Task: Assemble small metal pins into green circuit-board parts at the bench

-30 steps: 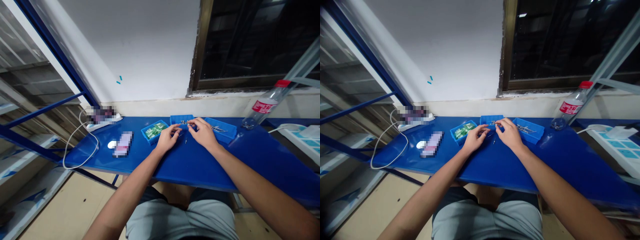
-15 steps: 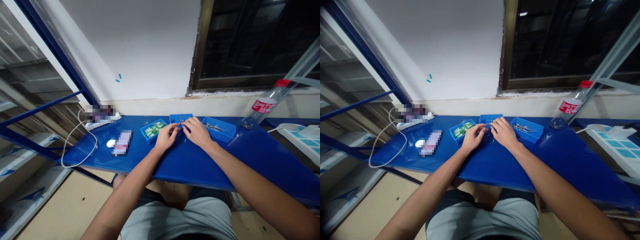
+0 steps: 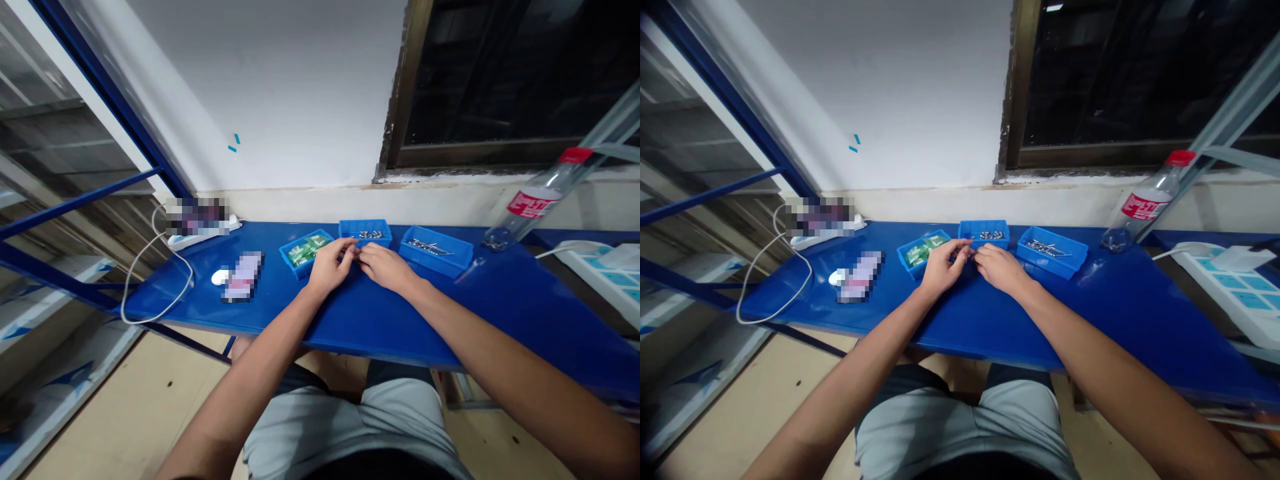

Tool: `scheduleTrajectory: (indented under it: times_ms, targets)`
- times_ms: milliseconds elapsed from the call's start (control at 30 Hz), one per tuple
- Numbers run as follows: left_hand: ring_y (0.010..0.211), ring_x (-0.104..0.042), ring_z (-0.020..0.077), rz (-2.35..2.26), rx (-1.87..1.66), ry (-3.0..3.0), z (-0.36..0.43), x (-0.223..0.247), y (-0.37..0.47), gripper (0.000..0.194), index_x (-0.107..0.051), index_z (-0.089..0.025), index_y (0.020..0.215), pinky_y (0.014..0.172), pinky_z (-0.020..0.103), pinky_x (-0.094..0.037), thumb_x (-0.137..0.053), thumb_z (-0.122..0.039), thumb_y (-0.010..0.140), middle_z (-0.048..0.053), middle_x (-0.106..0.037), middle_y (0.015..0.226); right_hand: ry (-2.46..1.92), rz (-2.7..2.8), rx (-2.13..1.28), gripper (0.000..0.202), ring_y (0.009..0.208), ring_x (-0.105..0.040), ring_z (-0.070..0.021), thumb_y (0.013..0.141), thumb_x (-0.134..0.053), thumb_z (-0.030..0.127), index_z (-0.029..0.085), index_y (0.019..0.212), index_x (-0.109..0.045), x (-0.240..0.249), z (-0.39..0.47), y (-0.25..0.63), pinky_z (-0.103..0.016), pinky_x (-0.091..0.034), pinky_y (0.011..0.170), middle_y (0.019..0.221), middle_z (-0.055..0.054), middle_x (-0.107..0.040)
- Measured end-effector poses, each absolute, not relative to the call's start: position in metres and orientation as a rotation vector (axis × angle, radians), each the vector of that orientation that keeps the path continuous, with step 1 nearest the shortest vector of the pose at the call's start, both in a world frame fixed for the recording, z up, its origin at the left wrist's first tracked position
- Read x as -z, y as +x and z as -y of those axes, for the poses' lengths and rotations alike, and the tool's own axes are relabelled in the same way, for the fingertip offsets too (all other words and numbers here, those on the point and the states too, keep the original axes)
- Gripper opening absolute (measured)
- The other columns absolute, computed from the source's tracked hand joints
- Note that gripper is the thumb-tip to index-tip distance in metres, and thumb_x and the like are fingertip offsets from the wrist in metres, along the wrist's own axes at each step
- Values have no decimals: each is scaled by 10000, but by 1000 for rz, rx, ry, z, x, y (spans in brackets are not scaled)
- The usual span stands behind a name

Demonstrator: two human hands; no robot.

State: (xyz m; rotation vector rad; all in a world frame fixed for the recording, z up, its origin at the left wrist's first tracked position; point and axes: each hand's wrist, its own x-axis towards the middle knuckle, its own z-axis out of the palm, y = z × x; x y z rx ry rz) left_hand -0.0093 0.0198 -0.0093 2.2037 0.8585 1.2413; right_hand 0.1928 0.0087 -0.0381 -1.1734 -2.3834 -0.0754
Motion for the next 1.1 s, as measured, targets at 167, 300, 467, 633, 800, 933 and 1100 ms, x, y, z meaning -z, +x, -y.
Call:
scheduleTrajectory:
  times_ms: [167,300,467,633,800,933,1100]
  targets:
    - [961,-765,212,-873,-1267,2226,-19,6,-10,275,-733,-180,1205,844,310,-615,-545,-307,1050,95,-801,1099,-1155,2316,124,253,1117,-604,-321,974,-575,126,219,1136,-745,29,-4,188,-503,-536,1008,1087,-125,-694]
    - [922,-753,204,-917,-1322,2206,-19,4,-12,292,-741,-187,1192,804,294,-608,-541,-350,1055,97,-786,1072,-1123,2111,69,239,1104,-615,-306,1037,-520,199,245,1140,-732,19,5,184,-494,-522,1025,1116,-117,-677]
    - [628,-715,164,-839,-1106,2053,-17,7,-12,403,-700,-182,1321,644,257,-589,-520,-442,1071,46,-777,831,-1129,1904,-80,196,983,-656,-272,1069,-514,304,263,1085,-705,8,18,183,-426,-545,925,1024,-88,-692]
    - [685,-738,180,-723,-1062,1983,-21,6,-6,444,-760,-183,1208,654,262,-602,-461,-487,1085,45,-788,869,-1109,1914,-137,189,1019,-666,-263,1063,-519,308,269,1103,-700,2,23,183,-417,-548,953,1092,-85,-716]
    - [812,-769,189,-716,-1143,1821,-31,13,-5,311,-767,-156,1085,765,293,-654,-635,-418,984,72,-810,991,-1084,1946,-147,138,1056,-663,-263,1023,-566,253,271,1029,-703,7,19,183,-417,-563,945,1068,-75,-727]
    - [923,-795,210,-652,-1142,1755,-34,21,-4,285,-691,-148,1183,847,334,-668,-662,-294,940,109,-808,1049,-1125,1873,-223,101,963,-690,-247,993,-614,290,268,987,-712,11,17,182,-387,-583,831,1014,-66,-738]
    - [932,-803,203,-621,-1099,1791,-32,24,-3,515,-521,-185,1392,872,329,-656,-696,-209,908,87,-806,1024,-1165,1638,-403,277,820,-706,-203,978,-642,401,248,1200,-708,12,12,183,-324,-580,676,982,-57,-734]
